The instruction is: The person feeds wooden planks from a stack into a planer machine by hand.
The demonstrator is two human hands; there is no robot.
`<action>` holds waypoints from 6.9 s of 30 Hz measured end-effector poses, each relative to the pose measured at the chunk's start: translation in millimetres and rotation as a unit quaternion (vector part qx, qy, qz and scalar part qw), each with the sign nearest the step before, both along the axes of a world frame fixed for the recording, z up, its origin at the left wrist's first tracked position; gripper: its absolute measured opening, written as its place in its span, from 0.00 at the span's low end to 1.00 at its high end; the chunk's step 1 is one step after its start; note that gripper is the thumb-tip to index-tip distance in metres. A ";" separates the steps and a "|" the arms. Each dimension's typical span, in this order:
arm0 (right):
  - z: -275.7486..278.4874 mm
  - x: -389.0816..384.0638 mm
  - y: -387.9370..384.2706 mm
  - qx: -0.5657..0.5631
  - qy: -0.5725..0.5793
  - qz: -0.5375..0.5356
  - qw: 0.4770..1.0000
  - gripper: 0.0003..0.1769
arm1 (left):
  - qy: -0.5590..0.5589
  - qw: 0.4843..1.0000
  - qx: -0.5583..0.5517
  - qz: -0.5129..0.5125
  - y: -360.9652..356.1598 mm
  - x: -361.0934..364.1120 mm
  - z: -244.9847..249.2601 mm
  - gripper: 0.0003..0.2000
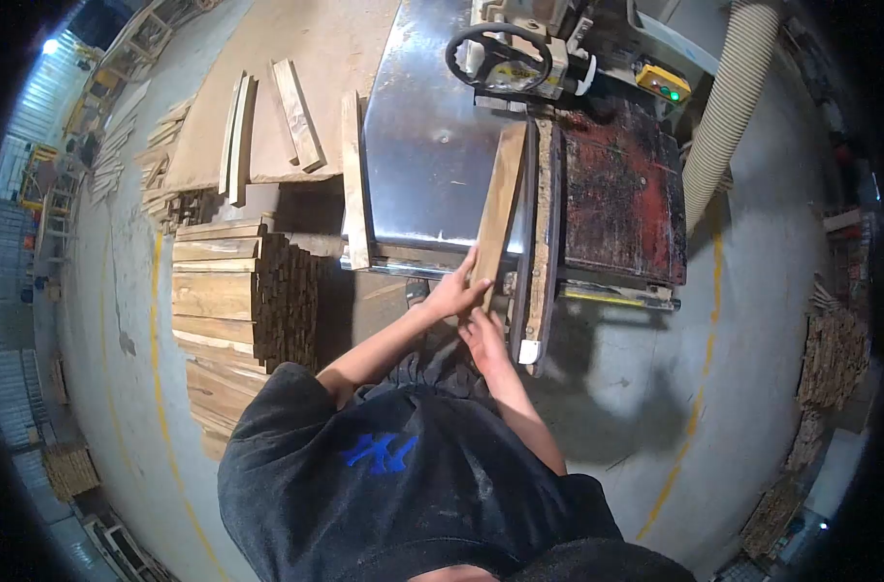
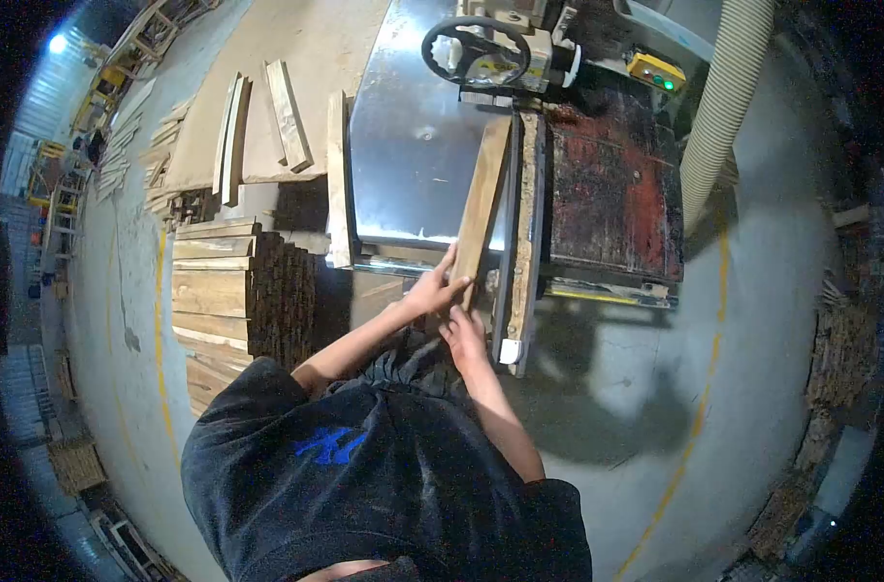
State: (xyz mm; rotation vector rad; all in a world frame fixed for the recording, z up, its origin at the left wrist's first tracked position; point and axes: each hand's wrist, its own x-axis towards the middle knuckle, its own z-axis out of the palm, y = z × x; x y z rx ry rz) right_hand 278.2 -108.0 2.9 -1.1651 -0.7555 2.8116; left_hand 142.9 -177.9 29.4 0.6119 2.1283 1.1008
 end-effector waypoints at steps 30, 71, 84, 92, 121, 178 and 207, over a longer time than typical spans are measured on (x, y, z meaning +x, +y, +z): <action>18.6 -267.1 115.2 0.205 -0.179 -0.076 0.959 0.28 | 0.420 0.779 -0.066 0.461 -60.4 -349.8 31.8 0.20; 2.3 15.7 5.7 0.057 -0.048 0.062 0.995 0.20 | 0.289 0.954 0.003 -0.077 9.6 -21.0 -12.4 0.34; -3.8 -133.5 74.7 0.165 -0.112 0.007 0.980 0.28 | 0.211 0.973 0.029 -0.092 112.9 -161.3 -26.1 0.31; 9.3 -195.2 80.1 0.305 -0.220 -0.027 0.926 0.23 | 0.219 0.952 0.205 -0.068 128.9 -217.5 -31.5 0.27; 101.3 -317.9 0.8 0.207 0.008 0.322 0.924 0.29 | 0.122 0.840 0.299 0.436 -121.0 -200.7 34.9 0.25; 27.5 -87.7 -17.7 0.005 0.014 0.084 0.996 0.21 | 0.287 0.955 0.032 -0.062 -31.0 -123.3 8.7 0.34; 0.2 -220.0 113.7 0.183 -0.156 -0.030 0.970 0.28 | 0.011 0.960 0.142 -0.242 110.6 -338.2 18.9 0.19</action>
